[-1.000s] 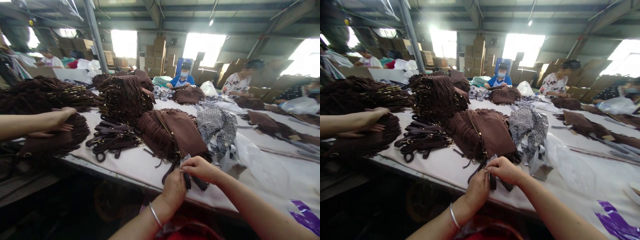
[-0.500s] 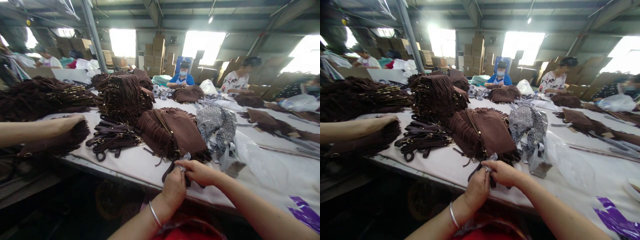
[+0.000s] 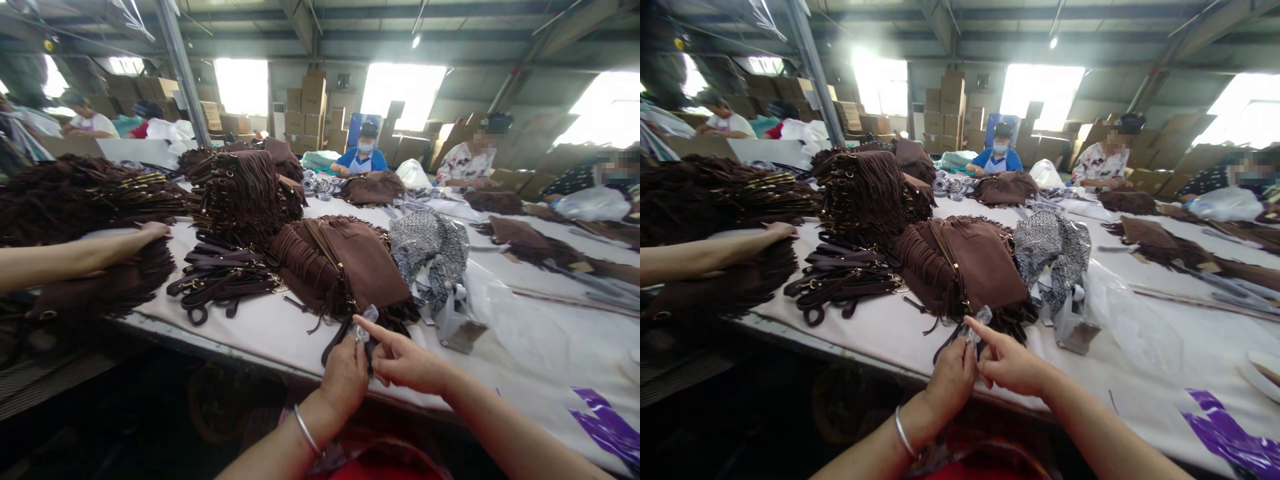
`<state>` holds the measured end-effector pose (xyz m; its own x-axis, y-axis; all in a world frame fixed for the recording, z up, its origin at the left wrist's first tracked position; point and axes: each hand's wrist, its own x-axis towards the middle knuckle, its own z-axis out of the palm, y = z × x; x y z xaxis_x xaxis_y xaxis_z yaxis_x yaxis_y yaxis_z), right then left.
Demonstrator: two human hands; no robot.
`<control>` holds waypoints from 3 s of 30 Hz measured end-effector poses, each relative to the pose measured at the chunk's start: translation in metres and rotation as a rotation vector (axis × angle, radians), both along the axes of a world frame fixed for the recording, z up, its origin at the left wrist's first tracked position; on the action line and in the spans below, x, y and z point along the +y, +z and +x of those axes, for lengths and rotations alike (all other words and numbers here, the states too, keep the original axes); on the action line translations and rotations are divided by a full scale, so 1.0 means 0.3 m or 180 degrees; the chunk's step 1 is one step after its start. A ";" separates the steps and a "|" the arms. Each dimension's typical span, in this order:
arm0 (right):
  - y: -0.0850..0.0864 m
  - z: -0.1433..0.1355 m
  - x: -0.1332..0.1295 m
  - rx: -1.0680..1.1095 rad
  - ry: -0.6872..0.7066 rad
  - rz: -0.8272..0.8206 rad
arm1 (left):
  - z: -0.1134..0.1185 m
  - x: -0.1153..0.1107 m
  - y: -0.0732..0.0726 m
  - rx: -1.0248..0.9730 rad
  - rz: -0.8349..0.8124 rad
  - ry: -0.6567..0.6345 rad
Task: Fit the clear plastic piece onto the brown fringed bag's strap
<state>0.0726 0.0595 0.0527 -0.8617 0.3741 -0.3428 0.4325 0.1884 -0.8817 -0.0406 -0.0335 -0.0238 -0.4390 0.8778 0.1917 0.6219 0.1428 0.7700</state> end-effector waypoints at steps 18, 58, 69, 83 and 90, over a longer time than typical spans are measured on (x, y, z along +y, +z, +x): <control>-0.103 -0.027 -0.193 -0.1371 -0.0214 0.2813 | 0.009 -0.019 -0.012 -0.0742 0.0312 0.0245; -0.151 -0.017 -0.179 -0.1215 -0.0275 0.3561 | -0.001 -0.034 0.030 -0.0798 0.0426 0.0147; -0.188 0.105 -0.191 -0.0878 -0.0178 0.3636 | -0.021 -0.007 0.019 -0.2117 0.0207 0.0241; -0.145 -0.029 -0.058 0.0688 -0.2268 -0.0480 | -0.015 -0.015 0.046 -0.0822 0.0262 0.0237; -0.084 -0.052 -0.052 0.0752 -0.2096 0.0285 | -0.011 -0.005 0.035 -0.0466 0.0253 0.0194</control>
<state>0.0570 0.0439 0.0276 -0.4941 0.8614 -0.1180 0.2805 0.0294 -0.9594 -0.0440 -0.0349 -0.0133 -0.5191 0.8334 0.1897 0.4944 0.1117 0.8620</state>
